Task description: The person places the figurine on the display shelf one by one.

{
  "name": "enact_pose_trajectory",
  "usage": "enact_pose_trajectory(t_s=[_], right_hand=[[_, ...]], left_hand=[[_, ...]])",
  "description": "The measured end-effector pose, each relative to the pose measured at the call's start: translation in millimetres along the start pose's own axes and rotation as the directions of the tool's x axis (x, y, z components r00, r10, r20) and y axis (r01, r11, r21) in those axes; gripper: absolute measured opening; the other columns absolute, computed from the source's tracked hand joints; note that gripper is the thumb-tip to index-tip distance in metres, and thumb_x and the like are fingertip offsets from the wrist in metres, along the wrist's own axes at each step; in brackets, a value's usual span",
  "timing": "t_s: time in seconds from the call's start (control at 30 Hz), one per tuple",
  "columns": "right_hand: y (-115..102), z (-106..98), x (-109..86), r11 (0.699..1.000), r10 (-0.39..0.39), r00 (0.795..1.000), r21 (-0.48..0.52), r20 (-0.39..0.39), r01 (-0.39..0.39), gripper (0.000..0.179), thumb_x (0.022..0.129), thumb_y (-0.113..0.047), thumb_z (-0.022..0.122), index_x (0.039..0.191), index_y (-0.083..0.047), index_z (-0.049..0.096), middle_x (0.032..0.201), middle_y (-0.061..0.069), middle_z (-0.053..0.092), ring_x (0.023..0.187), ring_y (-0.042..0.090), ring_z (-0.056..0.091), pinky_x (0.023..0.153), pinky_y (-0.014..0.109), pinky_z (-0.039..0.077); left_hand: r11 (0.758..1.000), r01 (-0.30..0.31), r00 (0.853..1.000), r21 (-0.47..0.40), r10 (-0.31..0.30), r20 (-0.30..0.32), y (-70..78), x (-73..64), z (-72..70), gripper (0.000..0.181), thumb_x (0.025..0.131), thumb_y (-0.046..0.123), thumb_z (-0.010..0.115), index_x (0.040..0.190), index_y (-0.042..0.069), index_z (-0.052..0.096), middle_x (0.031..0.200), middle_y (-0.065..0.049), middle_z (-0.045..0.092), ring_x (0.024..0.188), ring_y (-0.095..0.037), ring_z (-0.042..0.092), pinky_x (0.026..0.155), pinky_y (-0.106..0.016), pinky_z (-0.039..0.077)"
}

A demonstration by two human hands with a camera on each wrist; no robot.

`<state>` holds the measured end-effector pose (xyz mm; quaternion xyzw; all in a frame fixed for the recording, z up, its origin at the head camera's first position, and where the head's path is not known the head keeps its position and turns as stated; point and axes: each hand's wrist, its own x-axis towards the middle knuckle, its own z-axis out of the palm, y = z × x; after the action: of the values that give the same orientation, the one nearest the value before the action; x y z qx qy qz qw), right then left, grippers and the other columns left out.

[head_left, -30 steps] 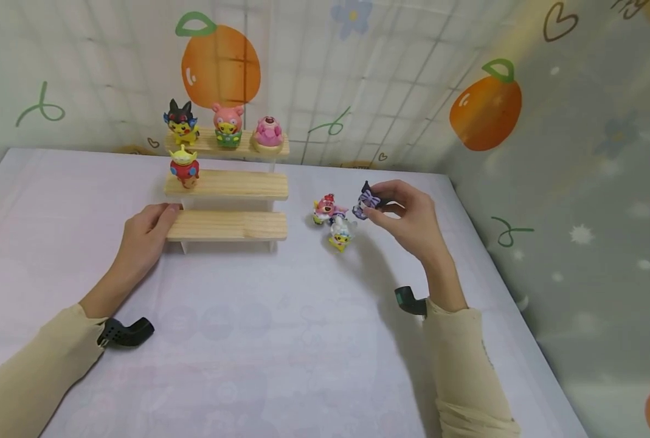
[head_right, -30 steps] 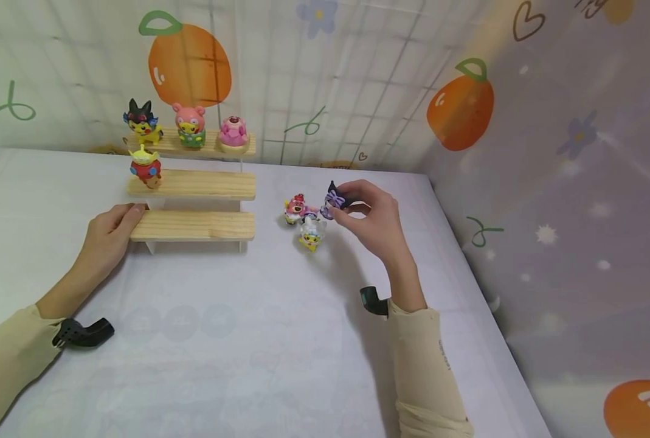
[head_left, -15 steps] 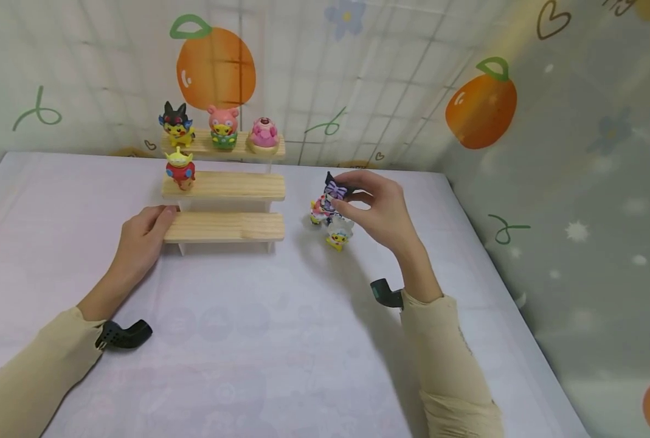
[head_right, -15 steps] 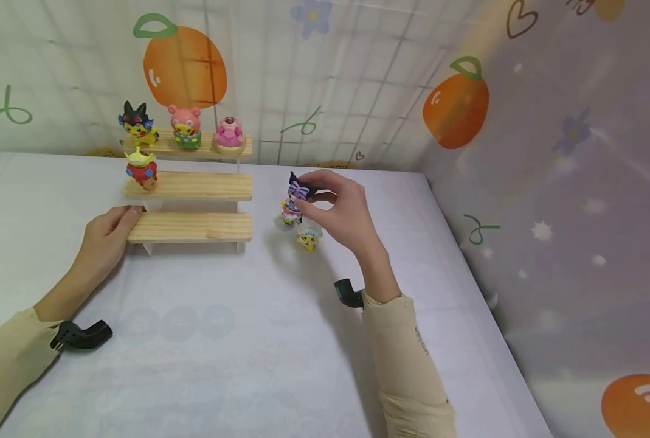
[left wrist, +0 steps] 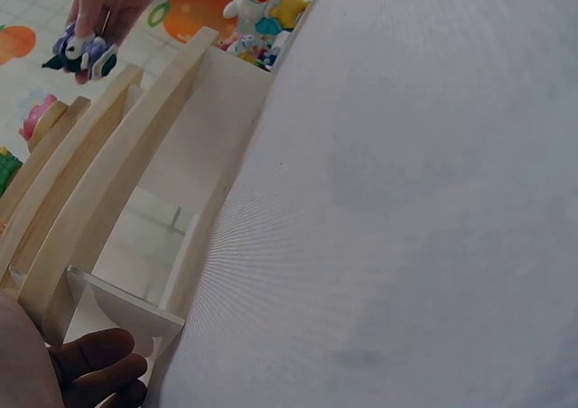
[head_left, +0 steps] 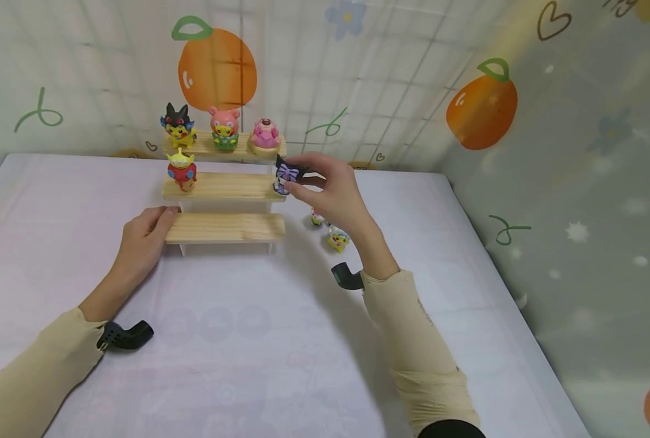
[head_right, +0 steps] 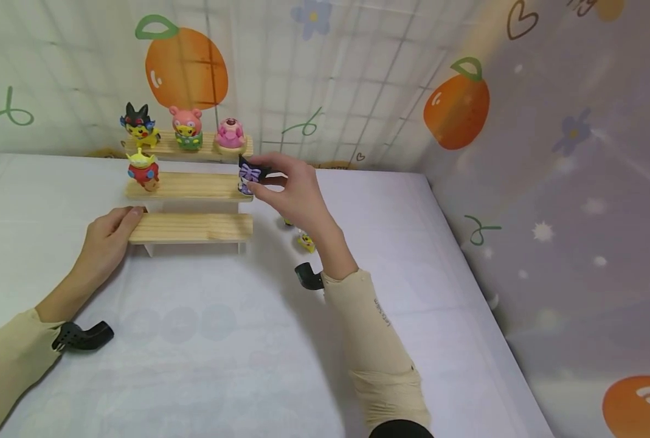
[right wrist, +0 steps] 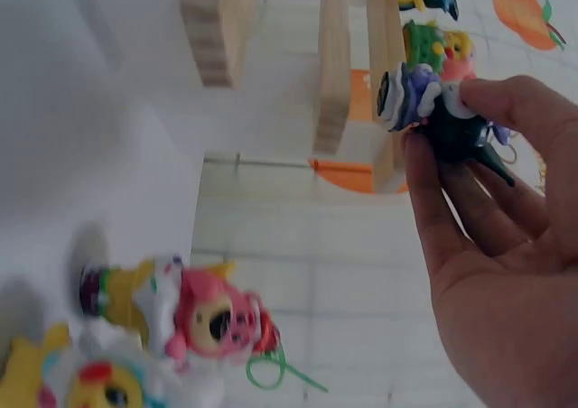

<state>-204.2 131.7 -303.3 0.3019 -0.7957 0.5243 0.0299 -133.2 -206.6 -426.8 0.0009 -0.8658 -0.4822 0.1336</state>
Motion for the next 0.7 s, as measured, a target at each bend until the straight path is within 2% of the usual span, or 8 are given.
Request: enact_pose_trajectory(t_s=[0.43, 0.7], right_hand=[[-11, 42, 25.3, 0.999, -0.018, 0.997, 0.033, 0.078, 0.016, 0.036, 0.095, -0.006, 0.078, 0.13, -0.003, 0.071, 0.13, 0.009, 0.071, 0.107, 0.018, 0.07, 0.094, 0.028, 0.059], [-11, 65, 37.4, 0.999, -0.022, 0.992, 0.029, 0.126, 0.019, 0.037, 0.096, -0.005, 0.076, 0.132, -0.003, 0.07, 0.135, 0.011, 0.068, 0.113, 0.021, 0.069, 0.095, 0.025, 0.058]], left_hand=[[1.0, 0.017, 1.0, 0.002, -0.017, 0.012, -0.3, -1.3, -4.1, 0.054, 0.113, 0.04, 0.043, 0.137, -0.003, 0.065, 0.14, -0.027, 0.065, 0.135, -0.042, 0.058, 0.109, -0.06, 0.042], [1.0, 0.019, 1.0, -0.009, -0.019, 0.02, -0.6, -0.1, -1.6, 0.053, 0.113, 0.04, 0.043, 0.136, -0.002, 0.066, 0.139, -0.025, 0.066, 0.133, -0.04, 0.059, 0.108, -0.058, 0.042]])
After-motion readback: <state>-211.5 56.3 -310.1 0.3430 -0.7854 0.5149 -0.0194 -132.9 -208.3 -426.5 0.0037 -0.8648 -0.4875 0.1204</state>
